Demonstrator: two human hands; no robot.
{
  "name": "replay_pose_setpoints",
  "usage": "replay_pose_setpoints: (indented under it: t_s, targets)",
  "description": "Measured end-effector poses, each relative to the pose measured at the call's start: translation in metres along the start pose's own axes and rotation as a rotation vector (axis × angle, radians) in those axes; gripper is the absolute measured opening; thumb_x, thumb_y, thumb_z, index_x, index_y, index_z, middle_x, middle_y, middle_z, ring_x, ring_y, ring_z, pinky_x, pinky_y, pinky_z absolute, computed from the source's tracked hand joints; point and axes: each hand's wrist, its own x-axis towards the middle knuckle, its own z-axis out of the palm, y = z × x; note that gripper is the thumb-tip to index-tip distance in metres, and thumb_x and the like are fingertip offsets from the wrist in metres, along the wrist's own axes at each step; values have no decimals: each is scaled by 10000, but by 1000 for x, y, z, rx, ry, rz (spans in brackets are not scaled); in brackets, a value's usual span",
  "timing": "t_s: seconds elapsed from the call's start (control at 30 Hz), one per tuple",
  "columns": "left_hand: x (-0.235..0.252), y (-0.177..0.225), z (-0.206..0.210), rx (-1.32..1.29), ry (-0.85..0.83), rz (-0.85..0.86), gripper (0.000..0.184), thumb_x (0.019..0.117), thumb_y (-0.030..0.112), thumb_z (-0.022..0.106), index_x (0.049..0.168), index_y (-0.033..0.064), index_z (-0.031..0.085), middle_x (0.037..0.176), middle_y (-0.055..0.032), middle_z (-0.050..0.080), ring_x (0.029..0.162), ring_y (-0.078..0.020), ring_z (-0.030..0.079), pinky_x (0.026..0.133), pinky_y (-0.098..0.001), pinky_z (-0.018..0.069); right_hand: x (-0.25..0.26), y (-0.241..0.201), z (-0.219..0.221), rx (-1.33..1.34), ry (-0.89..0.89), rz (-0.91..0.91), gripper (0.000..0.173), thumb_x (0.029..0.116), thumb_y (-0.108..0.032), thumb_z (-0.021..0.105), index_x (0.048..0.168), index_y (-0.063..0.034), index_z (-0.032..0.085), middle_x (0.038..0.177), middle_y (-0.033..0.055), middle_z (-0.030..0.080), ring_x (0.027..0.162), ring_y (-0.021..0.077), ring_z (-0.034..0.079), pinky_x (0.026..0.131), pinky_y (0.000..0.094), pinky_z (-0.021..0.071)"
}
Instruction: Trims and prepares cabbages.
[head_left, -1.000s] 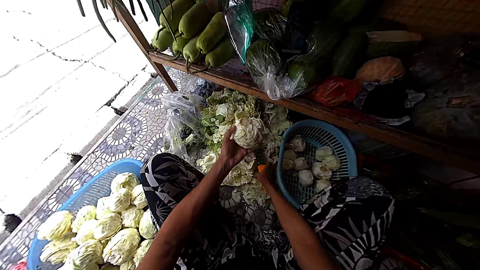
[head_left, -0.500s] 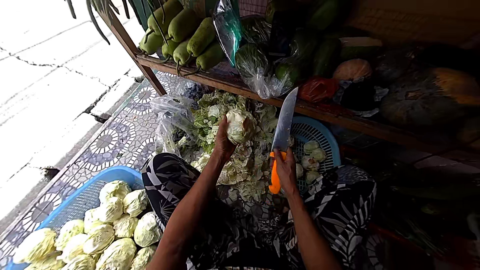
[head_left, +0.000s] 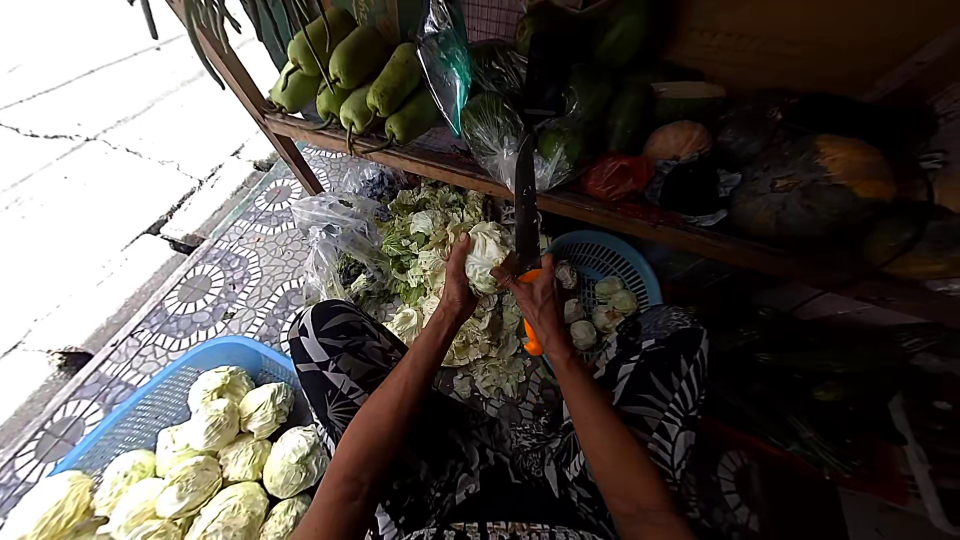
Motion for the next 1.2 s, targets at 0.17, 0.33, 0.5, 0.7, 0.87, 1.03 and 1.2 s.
replay_pose_setpoints:
  t_s: [0.17,0.33,0.5,0.7,0.87,1.03,1.2]
  targets:
    - [0,-4,3,44,77,84,492,1042,554,396,1317,175,548,1125,12,676,999,-73,658,877,-304,566,-3,-5,7,10,-44,28,939,796,-617,791,1370,57,477,961,258,675,926,410,668,834,579,518]
    - [5,-18,-1,104,168,138,634,1003,590,456,1450,141,463,1306,-61,608,1145,-136,605,977,-372,520,4,-2,17,71,-73,68,869,844,-617,746,1343,51,499,947,245,665,900,388,659,822,564,517]
    - [3,-21,-2,130,171,143,600,1030,546,419,1473,142,436,1328,-56,591,1147,-123,597,970,-353,519,6,8,27,167,-73,13,699,913,-564,697,1207,55,557,824,181,612,715,294,614,700,487,523]
    - [7,-31,-6,206,186,239,636,1007,580,430,1464,138,464,1259,-49,628,1071,-92,622,908,-331,541,2,13,37,270,-45,-14,557,965,-478,662,1160,38,579,733,85,545,614,184,539,622,385,496]
    - [7,-21,-7,334,157,170,587,1047,552,374,1436,130,498,1271,-63,613,1077,-111,607,919,-360,525,3,17,36,148,46,-139,590,963,-490,637,1125,76,605,734,136,588,700,266,588,696,476,490]
    - [5,-14,-7,459,189,78,517,1064,560,377,1336,161,561,1074,-57,633,885,-112,608,771,-351,530,9,21,33,-5,70,-184,631,973,-560,586,1076,62,610,709,157,596,696,328,624,673,512,499]
    - [-1,-12,-5,621,265,173,532,1067,535,397,1393,143,550,1116,-128,665,927,-203,645,810,-443,535,10,21,35,3,50,-204,583,1014,-499,551,1094,75,615,713,164,600,695,327,624,683,517,504]
